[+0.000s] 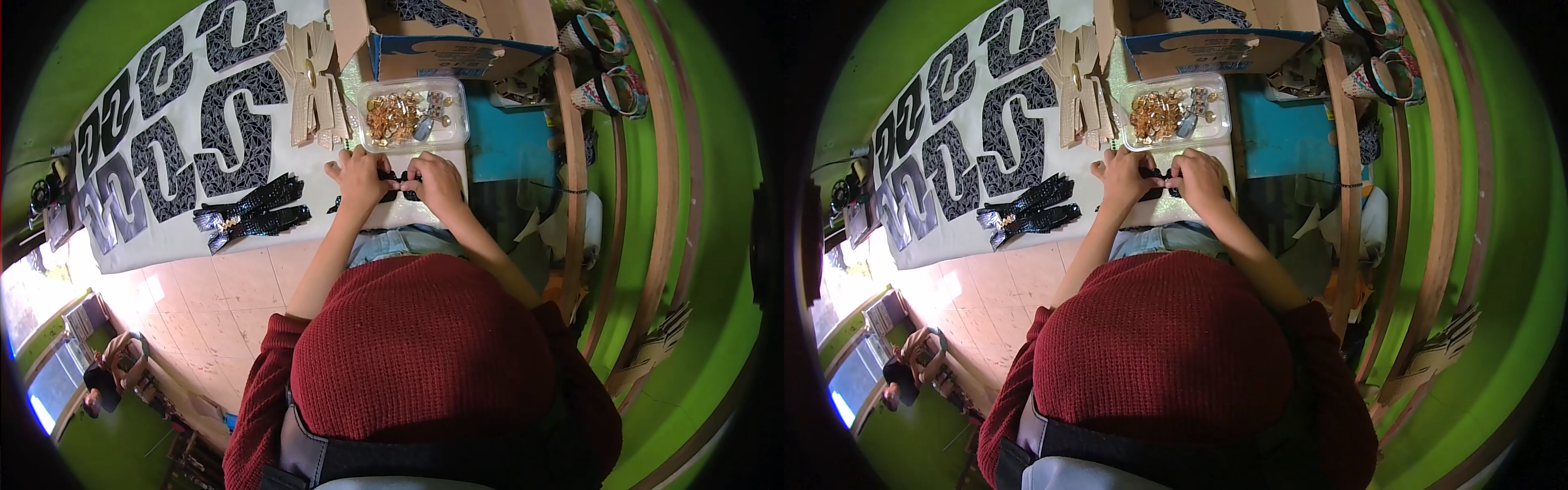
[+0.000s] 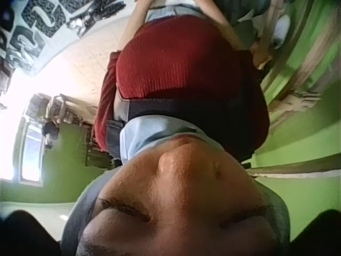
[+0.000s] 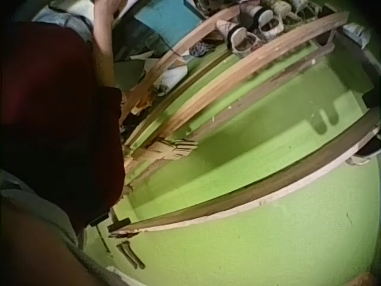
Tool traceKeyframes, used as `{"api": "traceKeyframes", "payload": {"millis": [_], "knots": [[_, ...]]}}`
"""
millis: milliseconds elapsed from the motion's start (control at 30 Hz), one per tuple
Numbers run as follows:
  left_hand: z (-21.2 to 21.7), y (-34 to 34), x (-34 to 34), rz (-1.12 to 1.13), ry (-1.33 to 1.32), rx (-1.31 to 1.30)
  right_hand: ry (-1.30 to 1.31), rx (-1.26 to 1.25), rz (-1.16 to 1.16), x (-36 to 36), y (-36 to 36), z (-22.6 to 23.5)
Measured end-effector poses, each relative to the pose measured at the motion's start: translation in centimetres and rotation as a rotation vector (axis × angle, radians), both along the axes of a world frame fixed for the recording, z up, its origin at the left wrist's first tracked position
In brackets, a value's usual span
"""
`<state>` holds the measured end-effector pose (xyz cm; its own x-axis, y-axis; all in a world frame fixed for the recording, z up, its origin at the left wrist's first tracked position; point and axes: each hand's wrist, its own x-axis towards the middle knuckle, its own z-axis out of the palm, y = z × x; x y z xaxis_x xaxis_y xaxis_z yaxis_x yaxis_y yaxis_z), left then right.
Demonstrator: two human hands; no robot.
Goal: Organizing and inspecting patterned shoe upper components on a workbench.
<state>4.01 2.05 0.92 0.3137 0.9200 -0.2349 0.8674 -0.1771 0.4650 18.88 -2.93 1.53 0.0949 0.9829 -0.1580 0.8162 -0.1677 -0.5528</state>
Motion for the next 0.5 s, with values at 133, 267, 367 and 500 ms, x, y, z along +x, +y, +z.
{"api": "traceKeyframes", "payload": {"millis": [133,267,367,500], "knots": [[-1.5,1.0,-1.5,-0.056,-0.125,-0.061,0.038,0.042,0.133,0.3,0.1,0.1],[-1.2,1.6,-2.2,-0.166,-0.228,-0.168,0.166,-0.063,0.119,0.6,0.5,0.1],[0.4,1.2,-1.3,-0.145,-0.078,-0.078,0.061,-0.082,0.100,0.3,0.5,-0.1],[0.0,1.3,-1.4,-0.115,-0.053,-0.056,-0.030,-0.059,0.044,-0.7,0.5,0.3]]}}
